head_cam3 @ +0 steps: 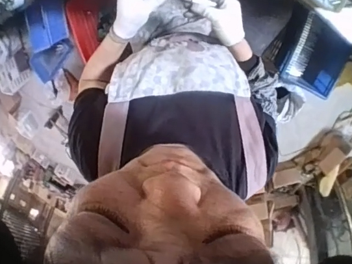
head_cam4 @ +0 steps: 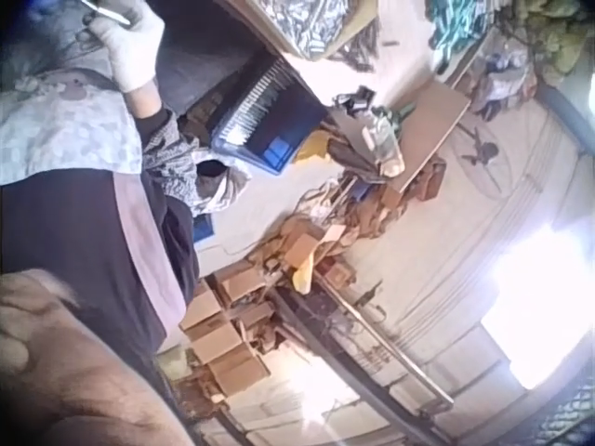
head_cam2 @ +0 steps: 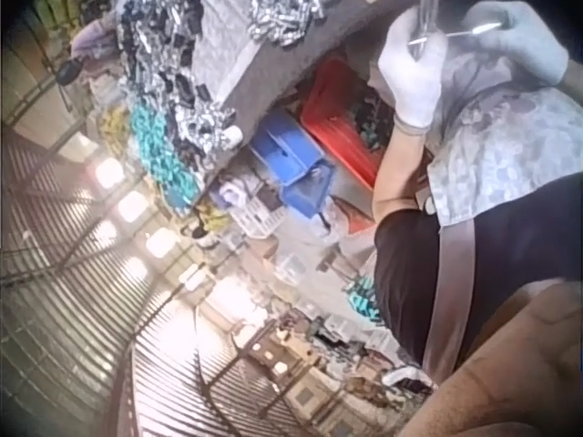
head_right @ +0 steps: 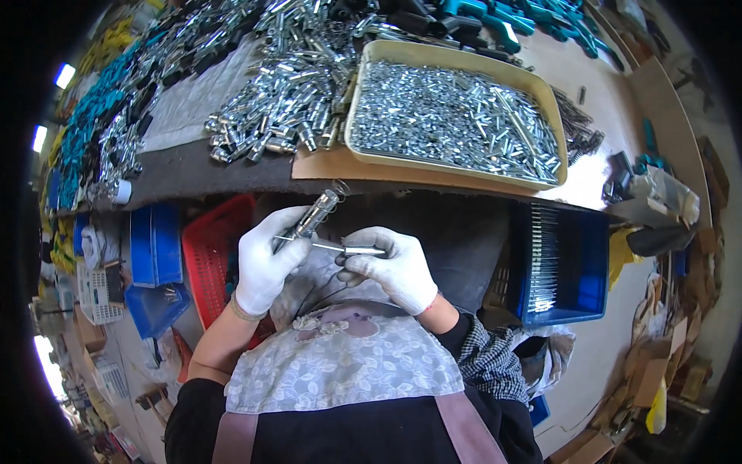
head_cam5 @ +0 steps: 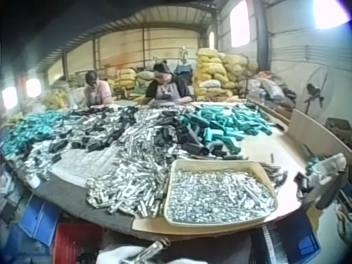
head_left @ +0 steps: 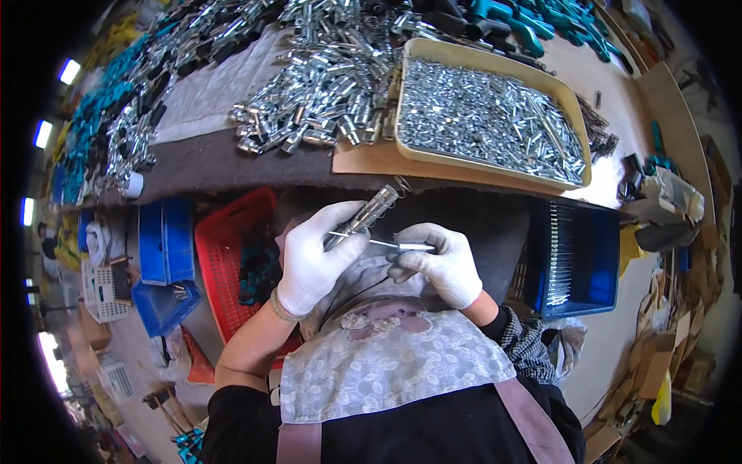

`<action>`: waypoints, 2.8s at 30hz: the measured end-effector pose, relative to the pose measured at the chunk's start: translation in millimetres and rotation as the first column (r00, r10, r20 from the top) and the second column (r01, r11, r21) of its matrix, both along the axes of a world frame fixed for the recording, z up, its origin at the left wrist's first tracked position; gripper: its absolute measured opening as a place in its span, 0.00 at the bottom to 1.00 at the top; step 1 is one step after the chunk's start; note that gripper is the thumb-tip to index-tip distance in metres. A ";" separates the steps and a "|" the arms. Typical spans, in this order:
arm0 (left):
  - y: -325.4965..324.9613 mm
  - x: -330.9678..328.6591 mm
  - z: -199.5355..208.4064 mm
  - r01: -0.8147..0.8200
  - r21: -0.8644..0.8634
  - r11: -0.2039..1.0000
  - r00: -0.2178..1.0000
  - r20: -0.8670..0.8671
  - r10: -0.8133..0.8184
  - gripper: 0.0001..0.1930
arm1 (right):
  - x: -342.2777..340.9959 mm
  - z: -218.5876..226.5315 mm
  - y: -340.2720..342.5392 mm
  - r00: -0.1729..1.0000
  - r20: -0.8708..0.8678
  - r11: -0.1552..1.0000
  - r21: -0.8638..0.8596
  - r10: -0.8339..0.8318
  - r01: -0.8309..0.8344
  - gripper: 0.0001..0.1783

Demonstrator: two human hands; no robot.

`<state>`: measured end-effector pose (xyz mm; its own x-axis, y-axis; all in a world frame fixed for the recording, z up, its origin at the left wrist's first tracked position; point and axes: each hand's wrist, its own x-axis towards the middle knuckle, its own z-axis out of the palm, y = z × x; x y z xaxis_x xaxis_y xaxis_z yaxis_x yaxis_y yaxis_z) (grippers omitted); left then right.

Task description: Assembling hardware components by inserting metal parts into plastic handles and fastening them with screws.

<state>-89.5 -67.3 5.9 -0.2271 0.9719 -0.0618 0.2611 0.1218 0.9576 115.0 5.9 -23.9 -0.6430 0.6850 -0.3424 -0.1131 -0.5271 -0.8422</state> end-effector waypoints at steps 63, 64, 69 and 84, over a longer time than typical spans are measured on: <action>-9.7 -11.0 -9.2 0.229 0.317 0.920 0.928 -0.356 -0.108 0.15 | 21.8 22.2 -3.0 0.988 0.106 0.903 0.425 -0.111 0.055 0.18; -9.6 -10.2 -9.9 0.233 0.296 0.927 0.924 -0.366 -0.115 0.14 | 22.9 8.1 -1.7 0.984 0.169 0.823 0.566 -0.054 -0.052 0.18; -9.4 -7.8 -11.0 0.234 0.302 0.924 0.908 -0.407 -0.097 0.13 | 16.6 7.8 -13.7 0.986 0.168 0.938 0.343 -0.016 -0.043 0.21; 4.6 -16.7 -18.0 0.466 0.316 0.826 0.740 -0.651 -0.168 0.15 | 35.0 26.9 23.3 0.942 0.152 0.953 -0.003 0.299 -0.302 0.27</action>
